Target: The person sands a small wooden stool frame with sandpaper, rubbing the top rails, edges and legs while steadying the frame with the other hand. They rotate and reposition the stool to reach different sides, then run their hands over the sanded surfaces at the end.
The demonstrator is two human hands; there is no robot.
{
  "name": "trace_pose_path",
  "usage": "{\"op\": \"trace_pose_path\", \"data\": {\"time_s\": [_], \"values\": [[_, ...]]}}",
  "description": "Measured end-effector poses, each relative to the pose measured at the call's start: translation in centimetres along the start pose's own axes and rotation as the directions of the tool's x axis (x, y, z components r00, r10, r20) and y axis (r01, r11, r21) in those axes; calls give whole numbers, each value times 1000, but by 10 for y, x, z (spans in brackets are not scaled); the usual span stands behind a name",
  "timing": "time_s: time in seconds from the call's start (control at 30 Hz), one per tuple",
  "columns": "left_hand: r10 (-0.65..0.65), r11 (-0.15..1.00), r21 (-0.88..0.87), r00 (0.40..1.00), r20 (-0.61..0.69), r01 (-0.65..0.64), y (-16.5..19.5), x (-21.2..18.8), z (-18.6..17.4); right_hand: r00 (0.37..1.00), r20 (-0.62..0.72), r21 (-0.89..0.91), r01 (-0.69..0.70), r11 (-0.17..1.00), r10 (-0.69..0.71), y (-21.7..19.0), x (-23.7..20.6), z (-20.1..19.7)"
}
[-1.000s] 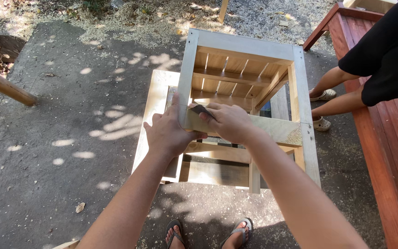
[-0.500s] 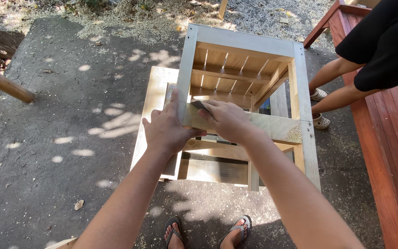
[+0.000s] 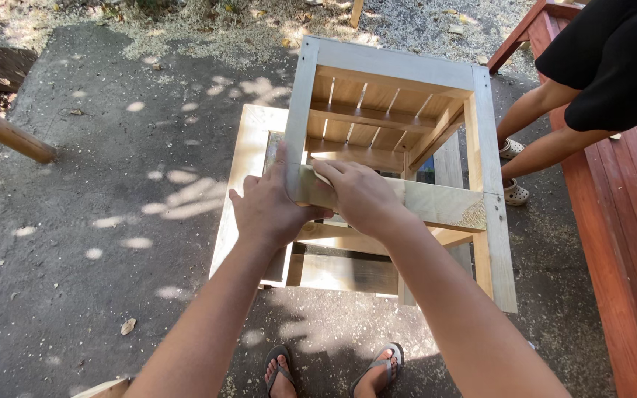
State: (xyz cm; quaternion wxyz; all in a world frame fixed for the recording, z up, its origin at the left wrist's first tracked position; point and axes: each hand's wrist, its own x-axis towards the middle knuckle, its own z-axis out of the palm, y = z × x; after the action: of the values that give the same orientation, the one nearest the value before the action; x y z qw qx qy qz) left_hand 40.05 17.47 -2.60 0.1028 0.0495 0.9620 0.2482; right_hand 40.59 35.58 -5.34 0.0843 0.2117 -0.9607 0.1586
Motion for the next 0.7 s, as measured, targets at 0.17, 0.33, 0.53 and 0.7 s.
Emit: {"op": "trace_pose_path", "data": {"time_s": [0.17, 0.33, 0.53, 0.7], "values": [[-6, 1000, -12, 1000, 18, 6, 0, 2, -3, 995, 67, -11, -68, 998, 69, -16, 8, -15], [25, 1000, -16, 1000, 0, -25, -1, 0, -2, 993, 26, 31, -113, 993, 112, -24, 2, -23], [-14, 1000, 3, 1000, 27, 14, 0, -1, -2, 946, 200, -96, -239, 966, 254, -22, -1, -10], [13, 1000, 0, 1000, -20, -13, -2, -2, 1, 898, 315, -45, -309, 950, 307, -13, -1, -47]]}}
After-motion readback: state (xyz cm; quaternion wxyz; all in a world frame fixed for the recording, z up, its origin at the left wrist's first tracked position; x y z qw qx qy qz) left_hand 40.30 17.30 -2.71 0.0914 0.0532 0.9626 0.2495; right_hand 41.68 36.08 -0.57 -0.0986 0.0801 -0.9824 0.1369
